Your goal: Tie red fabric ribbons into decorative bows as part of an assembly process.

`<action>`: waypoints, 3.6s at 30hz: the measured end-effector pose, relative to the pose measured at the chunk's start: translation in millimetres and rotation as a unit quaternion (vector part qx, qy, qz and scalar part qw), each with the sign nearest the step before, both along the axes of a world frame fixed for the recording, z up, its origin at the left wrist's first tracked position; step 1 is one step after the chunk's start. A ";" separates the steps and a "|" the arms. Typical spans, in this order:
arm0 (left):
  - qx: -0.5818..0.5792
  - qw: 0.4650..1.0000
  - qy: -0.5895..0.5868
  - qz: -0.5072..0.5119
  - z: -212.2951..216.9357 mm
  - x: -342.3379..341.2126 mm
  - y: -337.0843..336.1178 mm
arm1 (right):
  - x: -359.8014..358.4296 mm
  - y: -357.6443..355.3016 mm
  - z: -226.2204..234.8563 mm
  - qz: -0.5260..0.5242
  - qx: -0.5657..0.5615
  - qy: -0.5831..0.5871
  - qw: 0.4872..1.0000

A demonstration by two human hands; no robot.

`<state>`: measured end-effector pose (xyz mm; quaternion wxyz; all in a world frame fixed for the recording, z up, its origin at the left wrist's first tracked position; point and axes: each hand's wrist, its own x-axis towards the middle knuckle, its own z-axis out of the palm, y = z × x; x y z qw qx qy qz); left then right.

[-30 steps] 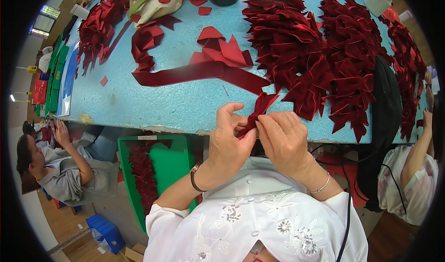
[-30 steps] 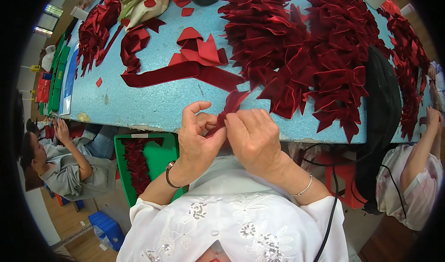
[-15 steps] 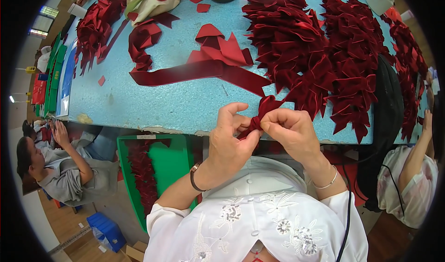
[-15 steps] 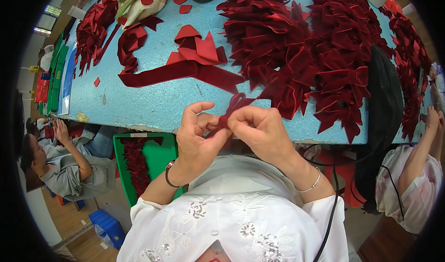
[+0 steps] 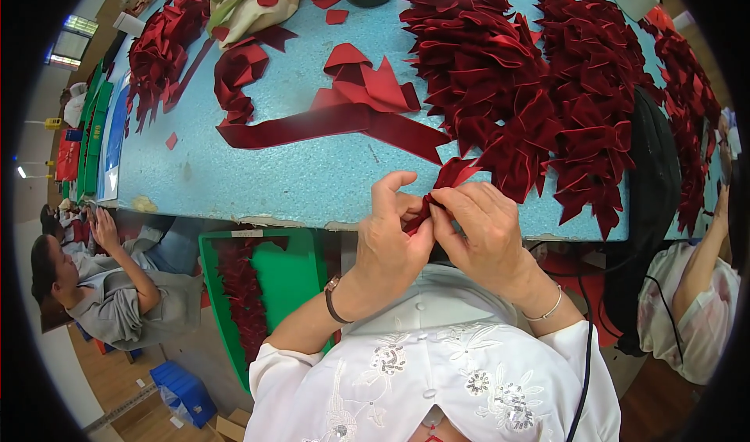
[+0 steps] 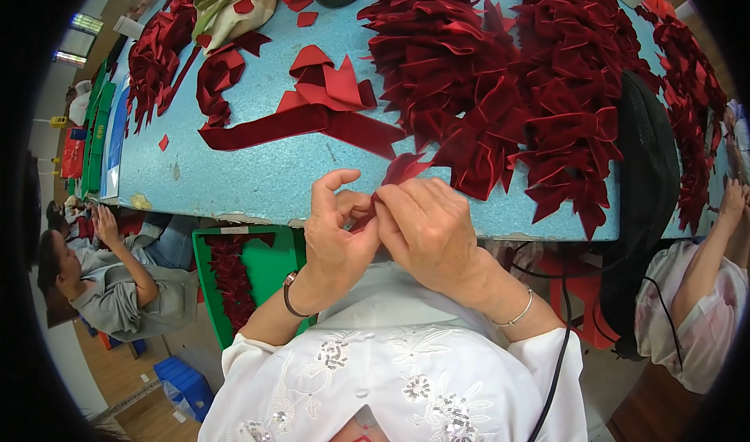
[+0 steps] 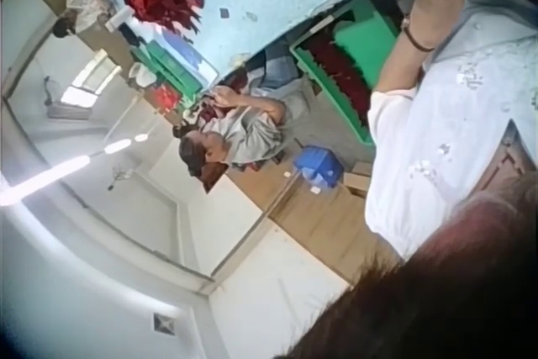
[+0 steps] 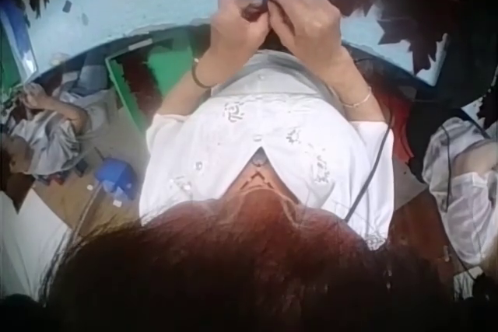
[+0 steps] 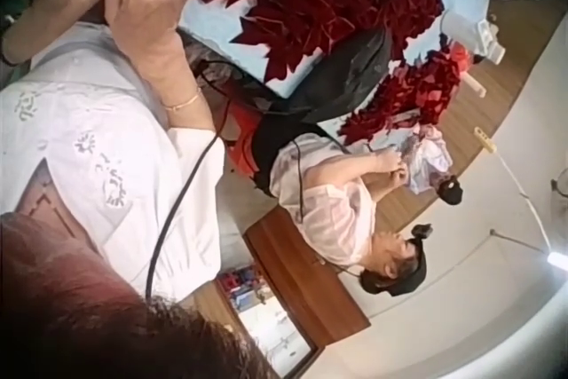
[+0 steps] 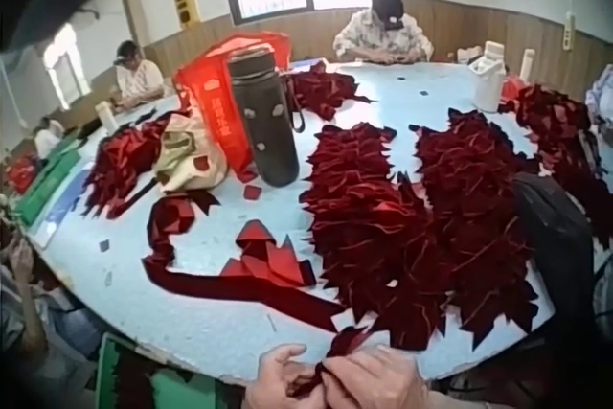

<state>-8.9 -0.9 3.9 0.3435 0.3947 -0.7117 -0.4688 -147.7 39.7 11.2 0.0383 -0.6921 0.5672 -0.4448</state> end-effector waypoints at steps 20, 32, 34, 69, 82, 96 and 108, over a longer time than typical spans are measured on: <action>-0.172 0.985 -0.015 0.010 -12.1 1.4 7.1 | 5.7 14.7 8.8 0.015 0.280 -0.337 0.899; -0.033 0.999 0.002 0.012 -4.6 -0.6 3.6 | -2.8 3.0 6.3 0.032 0.262 -0.255 0.930; 0.022 1.000 0.013 0.015 5.2 0.1 0.0 | -7.4 -0.2 8.1 0.045 0.316 -0.302 0.898; 0.182 0.983 0.034 -0.001 22.2 2.4 6.1 | -14.4 13.7 -3.8 0.063 0.012 -0.057 0.996; 0.359 0.921 0.140 -0.054 14.8 15.8 -20.0 | -7.7 0.5 -2.8 -0.004 0.045 -0.126 0.991; 0.410 0.885 0.184 -0.121 31.1 13.7 -18.1 | -20.3 12.7 4.3 0.035 0.274 -0.462 0.843; 0.411 0.893 0.153 -0.100 25.8 19.8 -20.8 | -13.7 14.4 1.5 0.073 0.251 -0.467 0.845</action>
